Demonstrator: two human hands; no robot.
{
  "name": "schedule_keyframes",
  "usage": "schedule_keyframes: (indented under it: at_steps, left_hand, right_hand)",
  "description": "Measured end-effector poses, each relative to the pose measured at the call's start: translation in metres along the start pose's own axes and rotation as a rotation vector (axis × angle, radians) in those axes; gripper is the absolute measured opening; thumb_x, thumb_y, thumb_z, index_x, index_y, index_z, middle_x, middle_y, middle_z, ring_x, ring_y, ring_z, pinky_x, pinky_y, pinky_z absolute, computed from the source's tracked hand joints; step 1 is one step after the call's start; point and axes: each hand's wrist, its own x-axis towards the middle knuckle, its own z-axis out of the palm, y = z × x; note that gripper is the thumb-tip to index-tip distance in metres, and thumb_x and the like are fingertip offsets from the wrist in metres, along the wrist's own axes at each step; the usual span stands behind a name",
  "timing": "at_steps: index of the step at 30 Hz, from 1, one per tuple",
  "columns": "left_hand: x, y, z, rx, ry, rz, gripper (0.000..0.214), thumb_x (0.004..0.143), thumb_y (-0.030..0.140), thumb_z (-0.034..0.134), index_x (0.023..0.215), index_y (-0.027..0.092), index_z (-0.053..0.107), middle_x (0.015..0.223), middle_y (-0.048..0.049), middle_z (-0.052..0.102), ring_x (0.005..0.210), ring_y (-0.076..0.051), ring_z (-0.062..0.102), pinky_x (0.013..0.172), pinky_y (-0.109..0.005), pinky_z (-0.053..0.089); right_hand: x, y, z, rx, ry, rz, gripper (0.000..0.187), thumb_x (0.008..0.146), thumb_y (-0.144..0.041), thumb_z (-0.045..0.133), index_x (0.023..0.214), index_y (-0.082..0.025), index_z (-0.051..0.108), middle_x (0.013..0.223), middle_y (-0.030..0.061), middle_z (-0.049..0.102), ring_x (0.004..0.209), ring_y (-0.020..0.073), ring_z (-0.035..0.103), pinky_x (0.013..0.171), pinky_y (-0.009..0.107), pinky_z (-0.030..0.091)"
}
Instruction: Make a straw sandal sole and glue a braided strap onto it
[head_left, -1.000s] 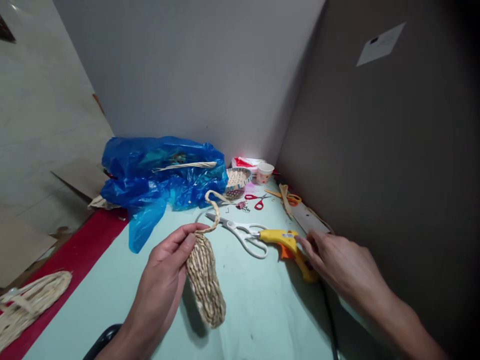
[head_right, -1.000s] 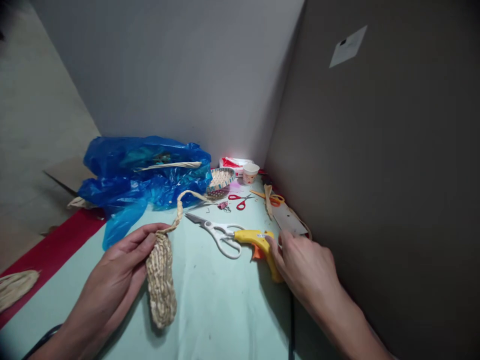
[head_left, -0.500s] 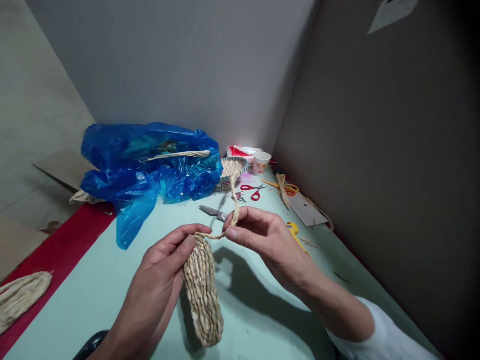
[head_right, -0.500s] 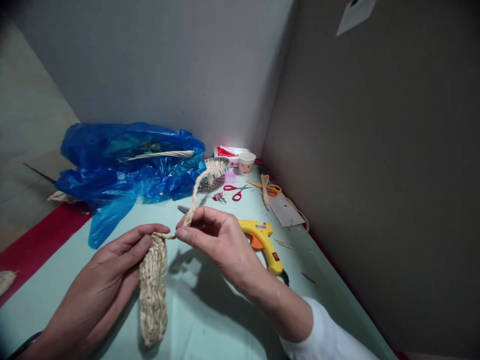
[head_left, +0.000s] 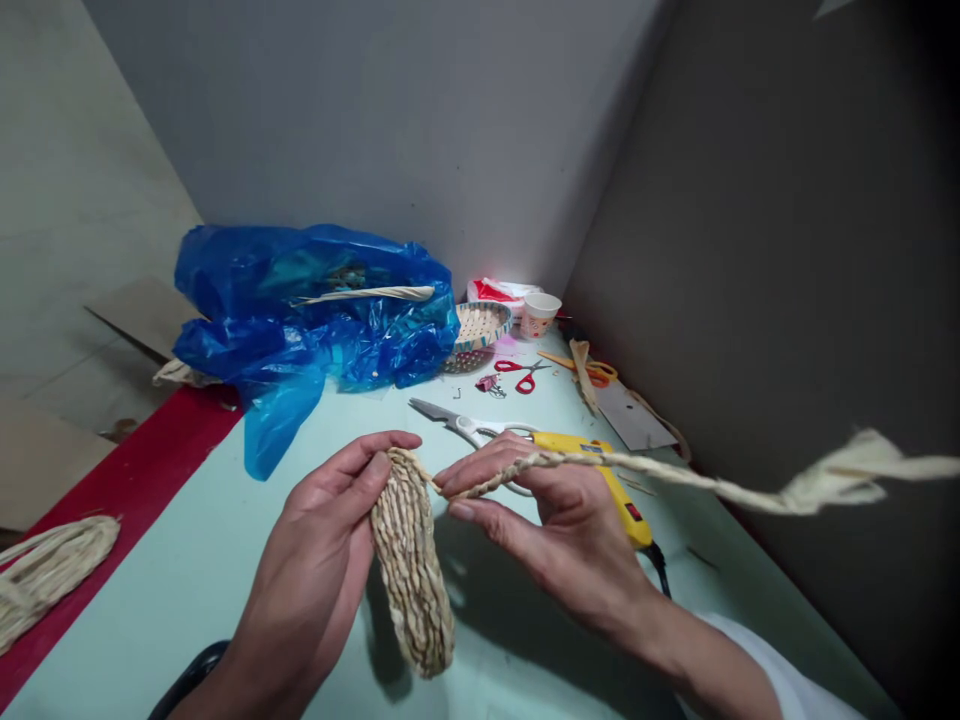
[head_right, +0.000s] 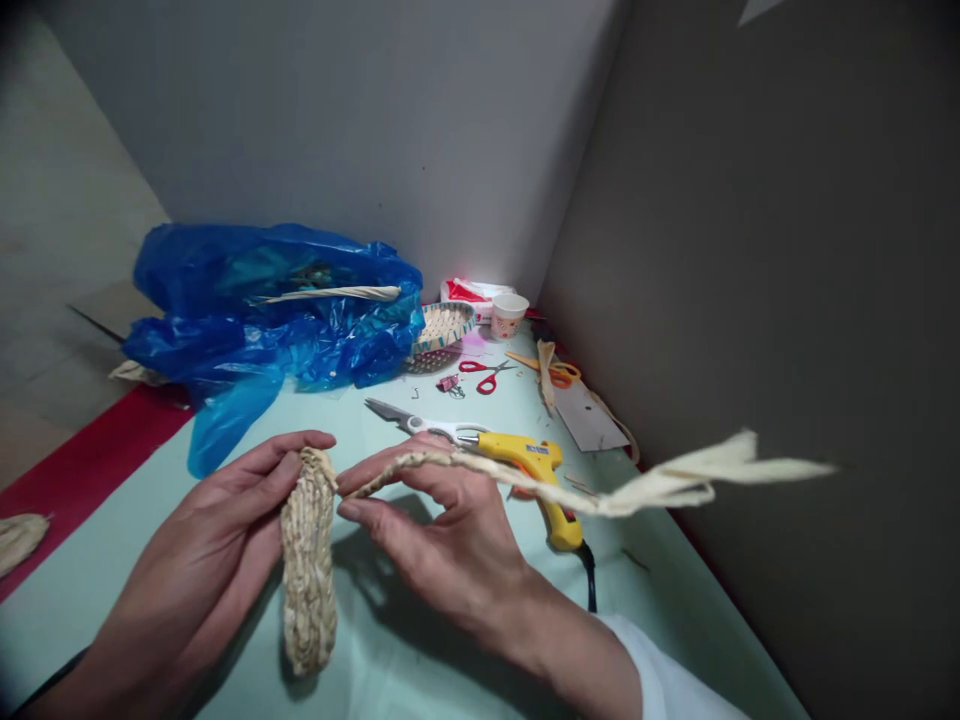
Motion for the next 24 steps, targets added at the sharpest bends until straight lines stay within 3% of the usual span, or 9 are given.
schedule_keyframes:
  at_steps: [3,7,14,24]
  left_hand:
    - [0.0,0.0,0.001,-0.012,-0.003,0.004,0.011,0.084,0.02,0.071,0.093,0.019,0.076,0.08,-0.0038,0.071,0.076,-0.014,0.065,0.068,-0.018,0.055]
    - [0.001,-0.001,0.001,-0.02,-0.002,-0.006,0.011,0.084,0.017,0.069,0.092,0.018,0.076,0.077,-0.0034,0.069,0.073,-0.014,0.064,0.067,-0.019,0.055]
    - [0.001,-0.002,-0.002,-0.012,0.005,-0.017,0.01,0.085,0.018,0.068,0.093,0.018,0.075,0.076,-0.0032,0.068,0.072,-0.014,0.064,0.066,-0.02,0.055]
    - [0.002,-0.002,-0.003,-0.016,0.032,-0.014,0.011,0.083,0.016,0.069,0.093,0.016,0.074,0.077,-0.0046,0.071,0.073,-0.015,0.066,0.064,-0.02,0.054]
  right_hand:
    - [0.001,0.002,0.001,-0.054,0.01,-0.107,0.01,0.085,-0.014,0.075,0.087,-0.024,0.075,0.088,0.0006,0.08,0.084,0.0193,0.074,0.095,0.04,0.05]
    - [0.001,0.003,0.001,-0.109,-0.019,-0.182,0.011,0.087,-0.015,0.073,0.089,-0.025,0.075,0.088,0.0014,0.081,0.08,0.0202,0.073,0.083,0.039,0.053]
    - [-0.002,-0.003,0.002,-0.196,-0.054,-0.242,0.022,0.085,-0.003,0.063,0.095,-0.019,0.074,0.087,0.0023,0.08,0.074,0.0162,0.071,0.079,0.035,0.048]
    - [-0.008,0.013,0.009,-0.179,-0.041,-0.285,0.025,0.086,-0.008,0.063,0.104,-0.021,0.073,0.092,0.0041,0.08,0.076,0.0187,0.069,0.075,0.039,0.047]
